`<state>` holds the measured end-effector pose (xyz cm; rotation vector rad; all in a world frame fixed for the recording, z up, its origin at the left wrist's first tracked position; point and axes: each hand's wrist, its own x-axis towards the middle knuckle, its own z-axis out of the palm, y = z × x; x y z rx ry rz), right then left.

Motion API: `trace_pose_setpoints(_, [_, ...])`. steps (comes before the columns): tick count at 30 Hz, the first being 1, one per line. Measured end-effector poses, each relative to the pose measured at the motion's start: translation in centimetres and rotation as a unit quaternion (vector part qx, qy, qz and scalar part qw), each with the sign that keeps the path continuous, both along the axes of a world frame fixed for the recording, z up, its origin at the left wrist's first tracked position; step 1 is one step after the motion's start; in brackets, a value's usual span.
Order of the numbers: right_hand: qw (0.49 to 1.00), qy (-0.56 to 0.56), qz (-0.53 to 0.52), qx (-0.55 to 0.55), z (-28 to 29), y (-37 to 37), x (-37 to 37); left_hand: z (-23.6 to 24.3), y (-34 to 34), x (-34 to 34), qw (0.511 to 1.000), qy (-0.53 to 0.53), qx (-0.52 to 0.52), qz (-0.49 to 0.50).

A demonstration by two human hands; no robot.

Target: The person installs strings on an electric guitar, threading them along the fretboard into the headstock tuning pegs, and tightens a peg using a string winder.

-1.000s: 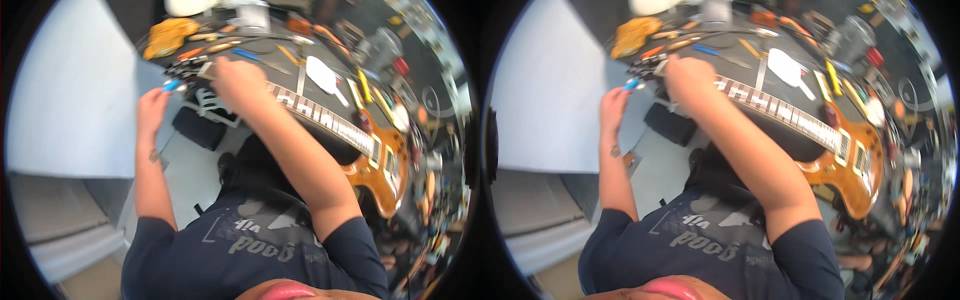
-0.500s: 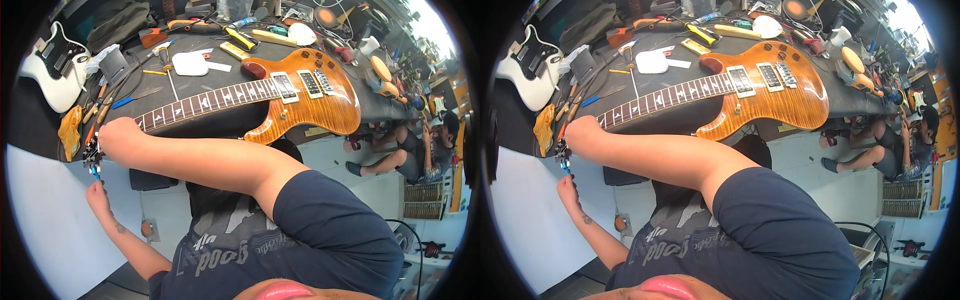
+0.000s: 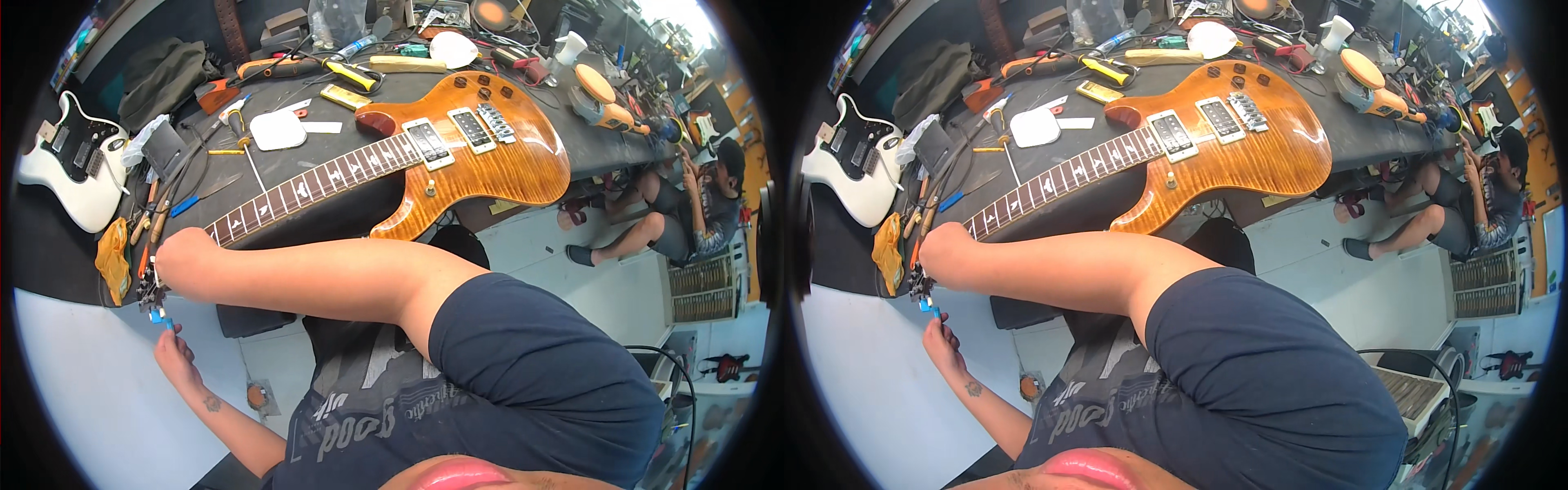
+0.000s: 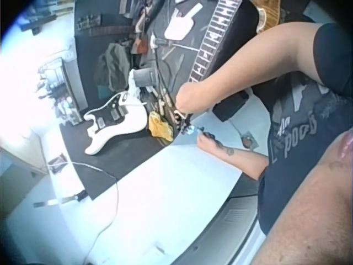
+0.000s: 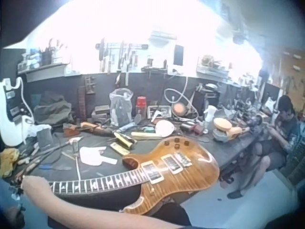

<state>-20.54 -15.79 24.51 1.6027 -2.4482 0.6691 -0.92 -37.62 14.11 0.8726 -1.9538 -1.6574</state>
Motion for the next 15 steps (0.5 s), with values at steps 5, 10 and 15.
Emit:
trace_pose_setpoints(5, [0.997,-0.054,0.001,-0.055,1.2,1.3,0.3,-0.6,0.3,-0.2,0.999,0.033,0.041,0.014])
trace_pose_setpoints(10, [0.855,-0.354,0.246,-0.289,9.8,11.0,2.5,-0.3,0.7,0.8,0.997,0.039,0.066,0.029])
trace_pose_setpoints(15, [0.534,-0.452,0.579,-0.418,13.1,18.5,2.6,-0.6,0.7,-0.6,0.998,0.002,0.065,-0.003])
